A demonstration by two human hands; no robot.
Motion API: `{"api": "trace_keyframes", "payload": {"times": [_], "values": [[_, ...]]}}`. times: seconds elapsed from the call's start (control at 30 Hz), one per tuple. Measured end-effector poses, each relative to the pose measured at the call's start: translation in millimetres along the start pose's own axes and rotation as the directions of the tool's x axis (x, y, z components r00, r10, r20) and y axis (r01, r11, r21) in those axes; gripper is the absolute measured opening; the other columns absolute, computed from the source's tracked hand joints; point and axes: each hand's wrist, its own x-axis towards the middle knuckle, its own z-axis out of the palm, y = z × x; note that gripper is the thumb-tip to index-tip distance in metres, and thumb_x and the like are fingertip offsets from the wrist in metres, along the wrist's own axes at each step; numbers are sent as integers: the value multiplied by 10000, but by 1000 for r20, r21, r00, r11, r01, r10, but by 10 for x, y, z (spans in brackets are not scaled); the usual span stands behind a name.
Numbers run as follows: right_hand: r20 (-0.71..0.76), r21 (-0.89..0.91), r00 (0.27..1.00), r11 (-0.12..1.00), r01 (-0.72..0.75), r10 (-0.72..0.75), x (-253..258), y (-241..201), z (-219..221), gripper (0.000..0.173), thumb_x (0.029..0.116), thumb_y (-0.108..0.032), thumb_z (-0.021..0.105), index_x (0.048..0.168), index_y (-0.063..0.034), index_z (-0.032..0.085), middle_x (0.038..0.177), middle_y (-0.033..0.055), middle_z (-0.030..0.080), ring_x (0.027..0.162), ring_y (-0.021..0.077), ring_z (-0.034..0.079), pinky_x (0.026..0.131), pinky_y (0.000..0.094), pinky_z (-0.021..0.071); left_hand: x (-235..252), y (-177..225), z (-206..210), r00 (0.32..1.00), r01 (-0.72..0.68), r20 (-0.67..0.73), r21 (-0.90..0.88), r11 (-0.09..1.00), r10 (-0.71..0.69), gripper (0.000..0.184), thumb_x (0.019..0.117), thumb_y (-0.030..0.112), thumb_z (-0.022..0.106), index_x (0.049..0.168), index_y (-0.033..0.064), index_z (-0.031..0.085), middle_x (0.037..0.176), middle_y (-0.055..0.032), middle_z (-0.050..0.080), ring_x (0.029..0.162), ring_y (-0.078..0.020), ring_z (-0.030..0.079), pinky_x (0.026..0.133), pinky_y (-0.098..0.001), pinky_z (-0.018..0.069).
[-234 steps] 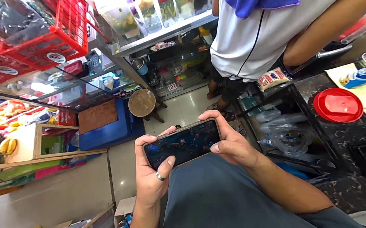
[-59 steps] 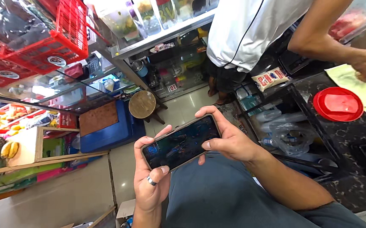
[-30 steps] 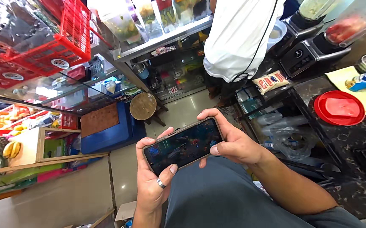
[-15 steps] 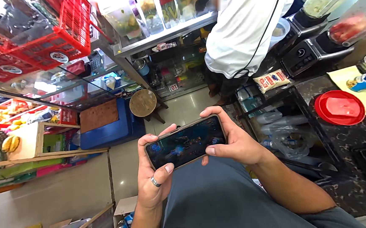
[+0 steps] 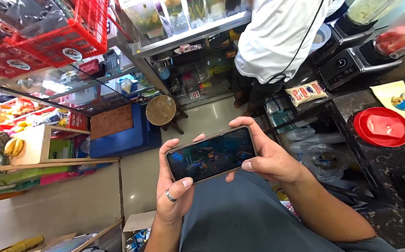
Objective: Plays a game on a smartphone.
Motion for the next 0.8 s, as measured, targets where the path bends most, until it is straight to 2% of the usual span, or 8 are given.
{"api": "trace_keyframes", "payload": {"times": [0.1, 0.17, 0.33, 0.47, 0.57, 0.63, 0.8], "values": [[-25, -19, 1000, 1000, 3, -3, -5, 10, 4, 695, 897, 99, 510, 1477, -250, 351, 1360, 155, 566, 1145, 334, 667, 784, 486, 651, 6, -7, -1, 1000, -7, -9, 26, 1000, 7, 624, 878, 41, 678, 1424, 221, 435, 1455, -216, 531, 1322, -397, 547, 1038, -547, 504], [-15, 4, 1000, 1000, 3, -3, -17, 19, -11, 695, 904, 71, 534, 1488, -256, 343, 1387, 163, 552, 1172, 348, 653, 797, 493, 646, 7, -11, 9, 1000, -5, -22, 39, 999, 6, 598, 887, 21, 660, 1411, 214, 446, 1443, -216, 539, 1322, -394, 547, 1038, -544, 506], [-17, -6, 1000, 1000, 19, -19, -13, 20, -25, 709, 906, 89, 526, 1500, -242, 328, 1377, 162, 556, 1157, 340, 662, 793, 485, 650, 28, -10, 27, 999, -1, -32, 93, 996, 4, 611, 887, -5, 671, 1409, 223, 449, 1451, -198, 542, 1313, -378, 562, 1038, -531, 513], [-20, 5, 1000, 1000, 16, -16, -13, 25, -45, 700, 910, 89, 520, 1495, -249, 339, 1372, 156, 566, 1156, 334, 665, 782, 479, 653, 42, -7, 46, 998, 9, -55, 89, 996, -4, 586, 883, -27, 606, 1396, 221, 471, 1430, -199, 562, 1310, -375, 568, 1028, -530, 519], [-6, 8, 1000, 1000, 17, -17, -5, 40, -66, 685, 923, 32, 573, 1497, -264, 344, 1368, 146, 564, 1134, 321, 672, 782, 462, 653, 53, -6, 46, 999, 6, -49, 87, 996, -1, 591, 883, -35, 605, 1399, 217, 466, 1424, -198, 562, 1311, -372, 562, 1035, -531, 511], [-18, -21, 1000, 1000, 23, -23, 3, 47, -54, 696, 915, 64, 547, 1494, -264, 342, 1363, 142, 572, 1116, 319, 684, 769, 463, 659, 60, 1, 62, 998, 6, -59, 95, 995, 0, 578, 883, -39, 583, 1392, 214, 472, 1409, -198, 576, 1299, -368, 575, 1030, -527, 514], [-12, -8, 999, 999, 40, -40, -4, 52, -58, 696, 921, 49, 565, 1504, -253, 335, 1382, 143, 567, 1132, 319, 677, 760, 448, 658, 65, 12, 96, 998, 8, -66, 85, 996, -2, 514, 926, -17, 539, 1385, 204, 469, 1397, -204, 584, 1300, -362, 576, 1041, -514, 505]]}}
